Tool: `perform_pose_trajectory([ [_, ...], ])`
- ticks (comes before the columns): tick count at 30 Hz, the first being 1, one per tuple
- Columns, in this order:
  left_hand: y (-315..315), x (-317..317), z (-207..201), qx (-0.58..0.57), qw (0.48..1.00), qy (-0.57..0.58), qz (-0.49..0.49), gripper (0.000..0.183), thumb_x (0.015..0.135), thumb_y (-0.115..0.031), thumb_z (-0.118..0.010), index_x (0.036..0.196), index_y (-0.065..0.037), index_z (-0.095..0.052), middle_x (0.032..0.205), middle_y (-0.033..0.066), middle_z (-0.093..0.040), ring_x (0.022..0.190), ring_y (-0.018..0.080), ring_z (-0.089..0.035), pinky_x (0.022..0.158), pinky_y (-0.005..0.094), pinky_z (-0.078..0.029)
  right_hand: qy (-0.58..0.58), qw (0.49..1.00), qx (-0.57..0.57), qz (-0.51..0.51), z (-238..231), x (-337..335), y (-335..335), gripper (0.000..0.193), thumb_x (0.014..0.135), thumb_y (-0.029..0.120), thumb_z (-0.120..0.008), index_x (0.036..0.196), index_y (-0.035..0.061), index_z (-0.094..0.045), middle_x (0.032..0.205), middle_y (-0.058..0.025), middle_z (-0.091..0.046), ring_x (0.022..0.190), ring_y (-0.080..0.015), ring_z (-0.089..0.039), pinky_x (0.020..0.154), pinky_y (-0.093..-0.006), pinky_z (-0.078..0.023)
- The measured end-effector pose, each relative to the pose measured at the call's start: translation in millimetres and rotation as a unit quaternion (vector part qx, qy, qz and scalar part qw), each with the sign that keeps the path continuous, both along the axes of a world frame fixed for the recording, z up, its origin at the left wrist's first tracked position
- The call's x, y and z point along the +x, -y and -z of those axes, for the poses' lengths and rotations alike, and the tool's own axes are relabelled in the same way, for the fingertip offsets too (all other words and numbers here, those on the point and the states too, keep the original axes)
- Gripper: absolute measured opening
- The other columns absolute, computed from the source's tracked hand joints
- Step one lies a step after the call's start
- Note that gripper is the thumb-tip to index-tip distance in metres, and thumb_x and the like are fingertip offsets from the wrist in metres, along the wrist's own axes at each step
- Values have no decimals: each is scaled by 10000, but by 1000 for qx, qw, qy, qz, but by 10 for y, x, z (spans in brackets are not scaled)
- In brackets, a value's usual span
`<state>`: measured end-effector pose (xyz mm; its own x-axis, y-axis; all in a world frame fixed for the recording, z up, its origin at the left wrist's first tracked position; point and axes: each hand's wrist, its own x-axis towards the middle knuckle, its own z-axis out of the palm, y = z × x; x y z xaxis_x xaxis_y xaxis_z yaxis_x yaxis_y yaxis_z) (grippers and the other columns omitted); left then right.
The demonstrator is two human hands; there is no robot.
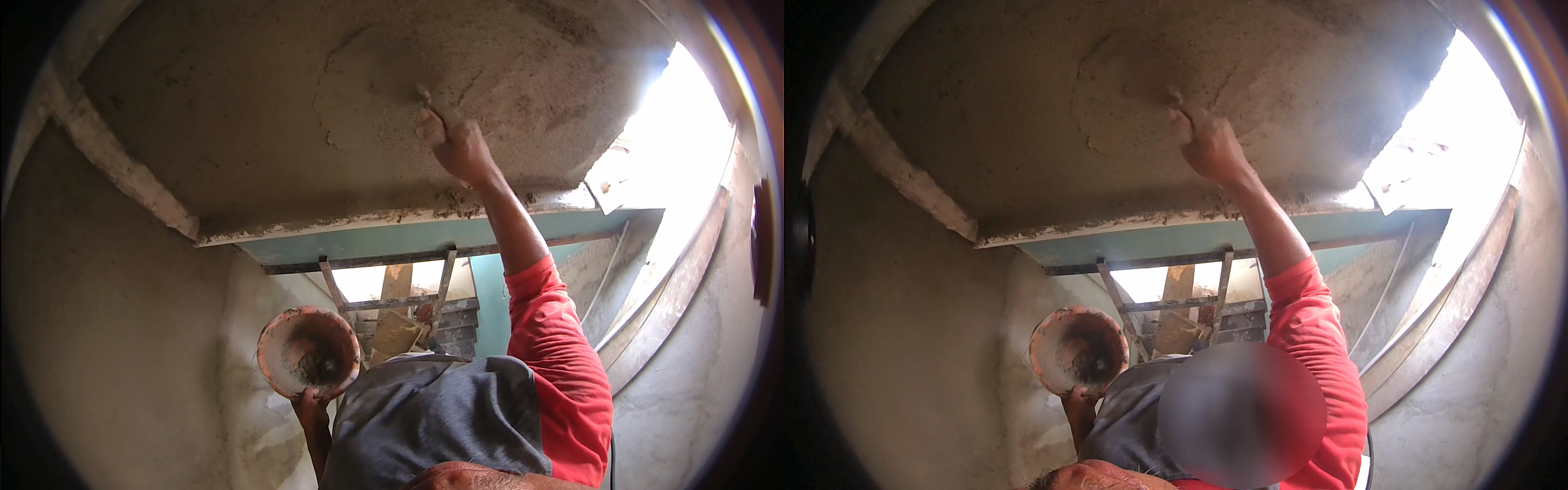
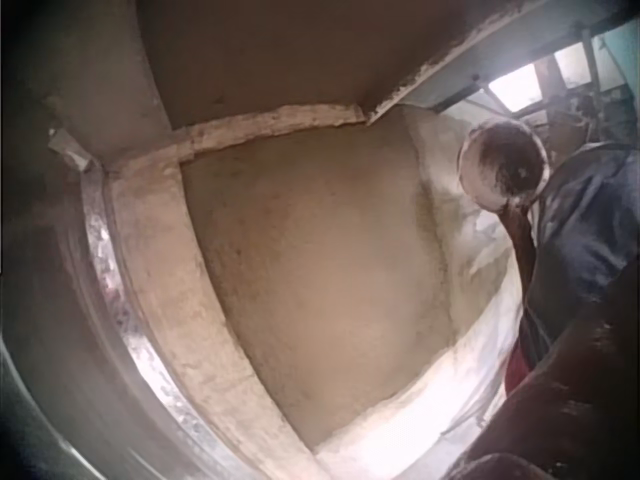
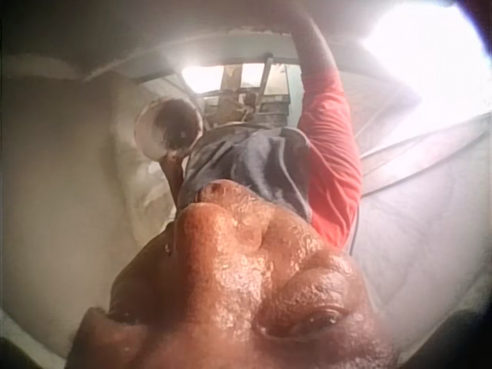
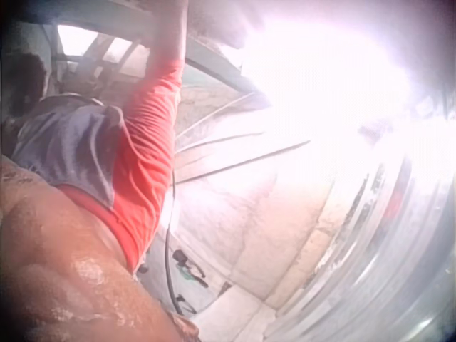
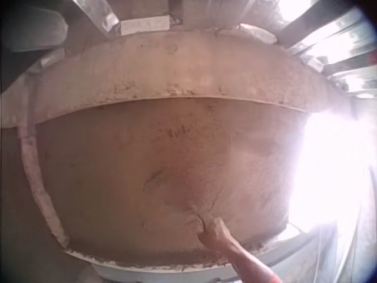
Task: The person scoops wet plaster from a bucket with a trowel and applies it to the ceiling, smoothing the surface repeatedly. The person works on a section of the ceiling, repeatedly loading the trowel and spreading the material overhead.
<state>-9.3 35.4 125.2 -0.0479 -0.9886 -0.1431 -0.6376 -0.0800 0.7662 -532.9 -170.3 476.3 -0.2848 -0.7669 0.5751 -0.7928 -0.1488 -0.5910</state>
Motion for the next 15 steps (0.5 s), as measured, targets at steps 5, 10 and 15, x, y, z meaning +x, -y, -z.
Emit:
perform_pose_trajectory([
  [5,-57,-32,-35,103,929,-319,-159,699,788,17,-588,1464,12,-408,1398,213,-508,1192,359,-612,902,441,-610,75,997,-22,-27,-77,-256,-62,415,1070,383,-522,1116,5,-686,835,-183,-715,735,-284,-710,661,-433,-524],
  [10,-138,-39,-92,100,824,-485,-276,776,749,-9,-576,1499,-7,-377,1431,201,-497,1196,365,-618,898,476,-613,184,981,-32,-44,74,-345,-147,384,1077,360,-499,1000,21,-662,714,-75,-601,631,-154,-585,592,-333,-472],
  [15,-155,215,180,75,895,-394,-198,782,742,-5,-568,1498,-22,-369,1419,192,-501,1177,359,-625,898,463,-612,143,987,-69,7,211,-60,-71,346,1103,357,-474,1103,60,-652,852,-66,-672,635,-69,-567,567,-296,-503],
])
